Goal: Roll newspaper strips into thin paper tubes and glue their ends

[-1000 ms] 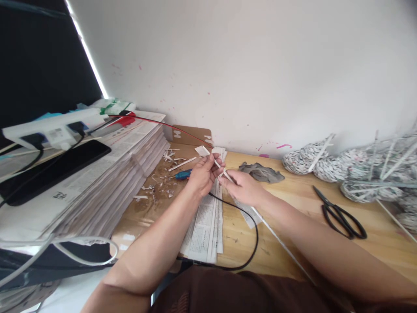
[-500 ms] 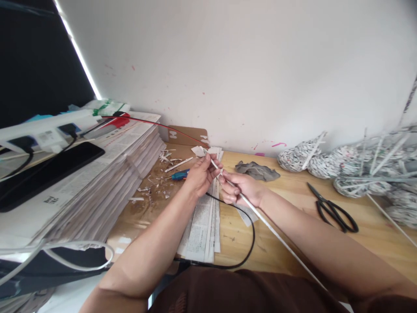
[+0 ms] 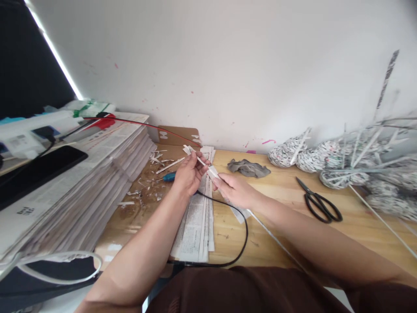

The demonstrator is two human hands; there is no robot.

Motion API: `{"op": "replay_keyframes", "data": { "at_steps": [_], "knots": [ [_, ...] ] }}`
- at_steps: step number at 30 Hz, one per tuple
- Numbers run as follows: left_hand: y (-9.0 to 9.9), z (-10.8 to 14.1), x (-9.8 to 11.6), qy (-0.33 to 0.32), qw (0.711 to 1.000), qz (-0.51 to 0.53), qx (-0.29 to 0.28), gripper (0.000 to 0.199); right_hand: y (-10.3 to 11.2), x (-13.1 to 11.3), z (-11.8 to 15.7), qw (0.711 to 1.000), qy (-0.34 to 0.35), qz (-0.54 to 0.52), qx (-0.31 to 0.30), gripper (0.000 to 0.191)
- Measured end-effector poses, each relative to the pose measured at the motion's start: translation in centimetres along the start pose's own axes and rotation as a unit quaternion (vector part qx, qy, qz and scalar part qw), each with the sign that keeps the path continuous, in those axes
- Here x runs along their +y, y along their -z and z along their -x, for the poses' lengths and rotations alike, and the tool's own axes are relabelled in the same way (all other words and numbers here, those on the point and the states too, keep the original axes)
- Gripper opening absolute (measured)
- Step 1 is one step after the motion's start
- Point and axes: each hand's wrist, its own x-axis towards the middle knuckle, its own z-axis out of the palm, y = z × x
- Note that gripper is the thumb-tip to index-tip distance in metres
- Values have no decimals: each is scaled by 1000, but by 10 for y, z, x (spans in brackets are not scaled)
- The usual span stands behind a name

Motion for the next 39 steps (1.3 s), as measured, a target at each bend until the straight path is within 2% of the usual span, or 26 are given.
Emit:
{"op": "replay_keyframes", "data": {
  "at_steps": [1,4,5,6,9,10,14,15,16,18,20,21,22,24,26,27,28,30,32,34,37,39],
  "knots": [
    [0,0,0,0,1000,0,0,20,1,0,1,1000,-6,-13,-9,35],
    [0,0,1,5,1000,3,-4,21,3,-1,3,985,-54,-128,-99,34],
    [0,0,0,6,1000,3,-3,21,4,-1,3,983,-61,-139,-108,34],
    [0,0,0,5,1000,3,-2,21,4,-1,4,987,-56,-121,-94,34],
    [0,1,0,-3,1000,1,0,23,3,1,2,1000,-9,-9,4,34],
    [0,1,0,-4,1000,0,-2,23,3,1,2,1000,-3,-6,10,33],
    [0,0,0,0,1000,0,-3,20,3,2,-1,983,-50,-149,-99,30],
    [1,0,0,-1,1000,-1,-1,20,3,2,-2,982,-55,-148,-103,30],
    [1,0,0,-2,1000,-2,2,20,3,1,-2,989,-49,-113,-85,31],
    [1,0,0,-6,1000,-8,4,20,3,0,-2,1000,2,21,2,32],
    [1,0,-1,-9,1000,-15,3,20,3,-2,-2,985,60,145,78,32],
    [1,1,-1,-9,1000,-18,3,19,3,-2,-2,980,68,166,89,31],
    [1,1,-1,-9,1000,-20,4,19,2,-2,-3,984,56,149,78,32],
    [1,1,-2,-4,1000,-20,5,20,2,-2,-3,999,-8,33,-2,34],
    [1,0,-2,-2,1000,-17,5,20,2,0,-4,991,-63,-88,-82,34],
    [1,0,-2,-2,1000,-15,6,20,2,0,-4,986,-70,-114,-95,34],
    [1,0,-2,-3,1000,-15,8,20,2,1,-3,989,-64,-104,-87,35],
    [1,0,-2,-2,1000,-18,12,20,2,1,-3,1000,-13,11,-19,37],
    [1,0,-2,-1,1000,-20,15,21,1,-1,-3,980,65,176,62,34],
    [1,0,-2,-1,1000,-19,15,21,0,-2,-4,954,94,268,93,31],
    [1,-1,-2,0,1000,-18,18,21,-3,-4,-4,973,22,220,58,36],
    [1,-1,-2,3,999,-18,26,21,-4,-4,-4,974,12,220,57,38]
  ]
}}
